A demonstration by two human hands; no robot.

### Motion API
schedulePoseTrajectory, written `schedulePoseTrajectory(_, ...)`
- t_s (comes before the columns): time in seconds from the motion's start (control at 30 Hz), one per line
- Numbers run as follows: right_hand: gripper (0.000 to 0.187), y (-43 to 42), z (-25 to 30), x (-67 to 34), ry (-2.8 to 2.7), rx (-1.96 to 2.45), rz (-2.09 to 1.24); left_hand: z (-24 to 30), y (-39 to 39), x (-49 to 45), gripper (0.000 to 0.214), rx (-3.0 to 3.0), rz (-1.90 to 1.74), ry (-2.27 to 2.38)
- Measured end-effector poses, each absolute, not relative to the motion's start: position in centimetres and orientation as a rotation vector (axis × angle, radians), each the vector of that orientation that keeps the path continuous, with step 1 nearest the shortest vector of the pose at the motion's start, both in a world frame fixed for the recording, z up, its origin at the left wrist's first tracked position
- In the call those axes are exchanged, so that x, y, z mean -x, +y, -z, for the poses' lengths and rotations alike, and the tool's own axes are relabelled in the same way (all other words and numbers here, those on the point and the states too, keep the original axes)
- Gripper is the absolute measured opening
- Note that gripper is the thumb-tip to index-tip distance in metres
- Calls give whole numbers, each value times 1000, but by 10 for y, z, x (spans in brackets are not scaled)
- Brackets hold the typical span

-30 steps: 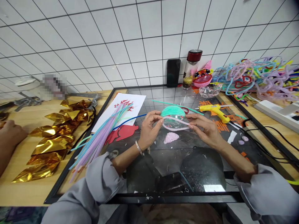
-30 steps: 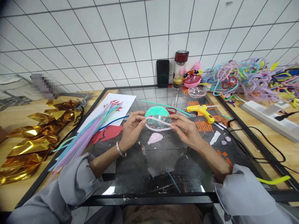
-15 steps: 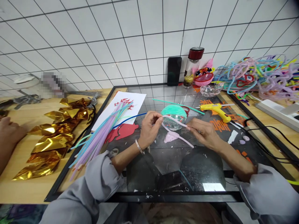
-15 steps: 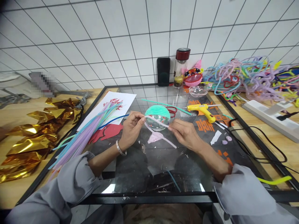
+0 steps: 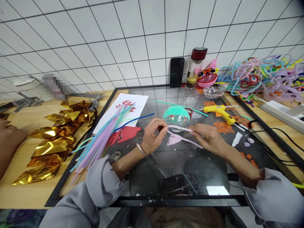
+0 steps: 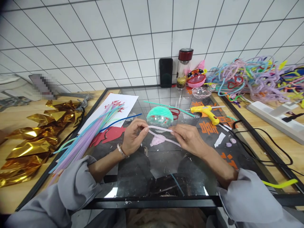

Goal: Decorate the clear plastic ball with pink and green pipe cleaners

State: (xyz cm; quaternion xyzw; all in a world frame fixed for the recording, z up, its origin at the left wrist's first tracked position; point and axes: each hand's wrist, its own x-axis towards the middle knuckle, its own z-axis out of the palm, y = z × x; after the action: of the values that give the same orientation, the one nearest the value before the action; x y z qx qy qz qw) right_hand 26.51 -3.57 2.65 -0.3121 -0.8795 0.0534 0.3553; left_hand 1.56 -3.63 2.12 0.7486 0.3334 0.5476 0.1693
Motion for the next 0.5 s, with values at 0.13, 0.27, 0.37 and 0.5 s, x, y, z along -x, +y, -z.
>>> schedulePoseTrajectory(0.13, 23, -38, -27, -263, -2298, 811, -144, -19, -39, -16, 4, -2197, -1516, 928)
schedulePoseTrajectory(0.27, 27, -40, -25, -261, -2319, 872, -228, -18, -40, -19, 4, -2212, -1501, 918)
schedulePoseTrajectory(0.37, 28, -42, -24, -259, -2332, 890, -231, -19, -40, -22, 4, -2226, -1482, 901)
schedulePoseTrajectory(0.5, 28, -47, -25, -253, -2357, 870, -216, -18, -40, -26, 5, -2253, -1436, 855)
